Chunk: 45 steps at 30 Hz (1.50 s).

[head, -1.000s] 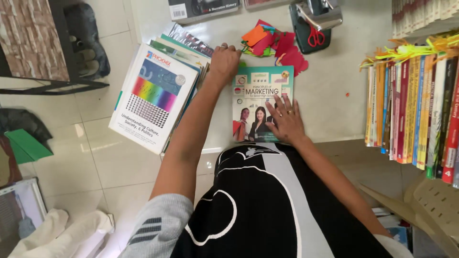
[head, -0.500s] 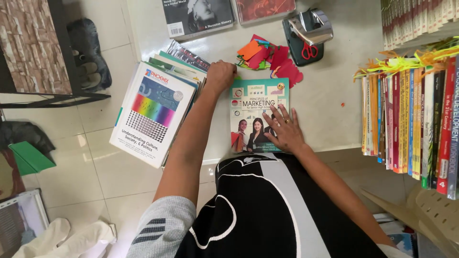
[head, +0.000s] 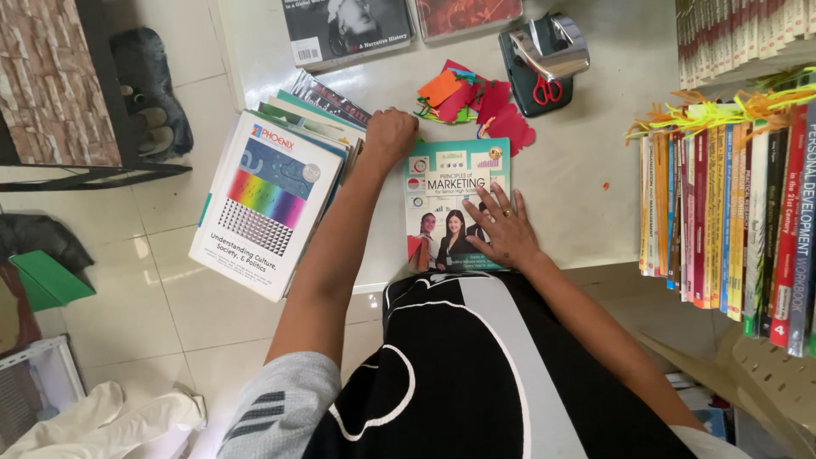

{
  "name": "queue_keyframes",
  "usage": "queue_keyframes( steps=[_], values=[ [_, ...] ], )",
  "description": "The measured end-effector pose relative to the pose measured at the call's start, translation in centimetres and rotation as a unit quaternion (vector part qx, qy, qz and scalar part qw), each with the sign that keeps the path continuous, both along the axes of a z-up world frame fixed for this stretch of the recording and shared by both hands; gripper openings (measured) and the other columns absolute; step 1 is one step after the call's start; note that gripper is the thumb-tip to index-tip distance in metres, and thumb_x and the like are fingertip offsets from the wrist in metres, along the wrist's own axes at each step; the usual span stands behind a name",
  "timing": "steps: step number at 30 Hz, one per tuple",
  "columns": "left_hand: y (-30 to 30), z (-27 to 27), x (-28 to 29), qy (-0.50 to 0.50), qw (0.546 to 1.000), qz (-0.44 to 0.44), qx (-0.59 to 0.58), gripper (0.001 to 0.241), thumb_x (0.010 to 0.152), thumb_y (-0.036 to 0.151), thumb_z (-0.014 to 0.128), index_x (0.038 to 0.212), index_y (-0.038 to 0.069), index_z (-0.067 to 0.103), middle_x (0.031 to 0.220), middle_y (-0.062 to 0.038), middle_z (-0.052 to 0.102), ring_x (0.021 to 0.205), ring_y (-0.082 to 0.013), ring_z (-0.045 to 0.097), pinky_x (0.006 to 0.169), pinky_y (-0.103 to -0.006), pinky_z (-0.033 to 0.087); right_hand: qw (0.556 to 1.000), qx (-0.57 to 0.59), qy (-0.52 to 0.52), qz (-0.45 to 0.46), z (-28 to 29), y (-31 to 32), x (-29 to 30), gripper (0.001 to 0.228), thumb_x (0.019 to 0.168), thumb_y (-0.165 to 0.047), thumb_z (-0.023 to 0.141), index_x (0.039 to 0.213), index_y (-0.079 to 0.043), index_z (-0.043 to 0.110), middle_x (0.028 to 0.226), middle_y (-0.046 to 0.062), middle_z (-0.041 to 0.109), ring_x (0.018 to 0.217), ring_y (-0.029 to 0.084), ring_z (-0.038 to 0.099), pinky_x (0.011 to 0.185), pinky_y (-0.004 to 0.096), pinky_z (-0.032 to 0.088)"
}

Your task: Insert colored paper markers into library textbooks and organize them into stacks.

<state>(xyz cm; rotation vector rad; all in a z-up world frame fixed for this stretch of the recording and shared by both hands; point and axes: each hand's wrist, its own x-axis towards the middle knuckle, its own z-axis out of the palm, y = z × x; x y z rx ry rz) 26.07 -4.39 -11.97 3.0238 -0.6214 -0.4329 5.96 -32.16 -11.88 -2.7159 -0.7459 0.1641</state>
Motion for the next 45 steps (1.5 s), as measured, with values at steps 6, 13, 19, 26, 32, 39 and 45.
queue_keyframes(
  steps=[6, 13, 19, 26, 32, 39, 45],
  values=[
    [-2.7, 8.0, -10.4, -0.121, 0.965, 0.085, -0.215, 0.022, 0.094, 0.022, 0.070, 0.112, 0.009, 0.069, 0.111, -0.012, 0.069, 0.106, -0.0325, 0.066, 0.089, -0.0469, 0.053, 0.998, 0.027, 0.031, -0.050, -0.3, -0.5, -0.2, 0.079, 0.092, -0.052, 0.060, 0.158, -0.016, 0.037, 0.166, 0.020, 0.025, 0.155, 0.038, 0.018, 0.123, 0.061, 0.014],
    [-3.0, 1.0, -22.7, -0.018, 0.863, 0.332, -0.381, 0.072, 0.089, 0.034, 0.074, 0.142, -0.006, 0.044, 0.134, -0.030, 0.052, 0.123, -0.0441, 0.055, 0.104, -0.0495, 0.046, 0.955, 0.161, 0.049, -0.246, -1.1, -0.1, -0.7, 0.082, 0.094, -0.037, 0.070, 0.157, 0.002, 0.033, 0.150, 0.029, 0.041, 0.137, 0.044, 0.038, 0.115, 0.055, 0.030],
    [-1.9, -1.2, -21.1, 0.139, 0.802, 0.429, -0.392, 0.082, 0.080, 0.041, 0.084, 0.136, -0.008, 0.050, 0.122, -0.027, 0.067, 0.109, -0.0350, 0.066, 0.094, -0.0434, 0.053, 0.912, 0.221, 0.121, -0.323, -3.8, -1.8, 1.2, 0.067, 0.089, -0.027, 0.075, 0.145, -0.001, 0.048, 0.127, 0.023, 0.059, 0.114, 0.035, 0.058, 0.097, 0.045, 0.050],
    [-2.5, -1.3, -21.1, 0.245, 0.694, 0.364, -0.571, 0.044, 0.087, 0.013, 0.073, 0.122, 0.001, 0.049, 0.112, -0.013, 0.071, 0.097, -0.0182, 0.069, 0.083, -0.0328, 0.057, 0.822, 0.364, 0.256, -0.355, -2.5, -2.7, 0.5, 0.057, 0.088, -0.012, 0.071, 0.142, -0.006, 0.054, 0.119, 0.010, 0.066, 0.100, 0.018, 0.064, 0.089, 0.036, 0.057],
    [-0.9, 2.1, -21.6, 0.281, 0.615, 0.289, -0.678, 0.044, 0.094, 0.005, 0.069, 0.131, 0.001, 0.045, 0.121, -0.013, 0.067, 0.107, -0.0168, 0.066, 0.090, -0.0309, 0.055, 0.775, 0.444, 0.273, -0.357, -1.3, -2.8, -2.0, 0.066, 0.090, -0.006, 0.067, 0.152, -0.009, 0.047, 0.136, 0.012, 0.062, 0.123, 0.021, 0.057, 0.105, 0.038, 0.049],
    [-1.0, 9.8, -20.6, 0.372, 0.534, 0.213, -0.728, 0.053, 0.094, 0.003, 0.066, 0.140, 0.003, 0.038, 0.129, -0.013, 0.065, 0.117, -0.0185, 0.064, 0.099, -0.0339, 0.054, 0.565, 0.675, 0.349, -0.321, 5.9, 0.9, -5.8, 0.077, 0.095, -0.012, 0.063, 0.162, -0.009, 0.025, 0.154, 0.007, 0.049, 0.140, 0.022, 0.049, 0.113, 0.041, 0.044],
    [-4.2, 17.2, -20.3, 0.344, 0.535, 0.137, -0.759, 0.055, 0.097, 0.004, 0.065, 0.144, 0.003, 0.036, 0.134, -0.011, 0.063, 0.124, -0.0165, 0.062, 0.106, -0.0333, 0.052, 0.578, 0.715, 0.278, -0.277, 14.6, -2.5, -5.7, 0.077, 0.097, -0.006, 0.061, 0.164, -0.005, 0.023, 0.149, 0.014, 0.053, 0.132, 0.022, 0.055, 0.110, 0.038, 0.045]
  ],
)
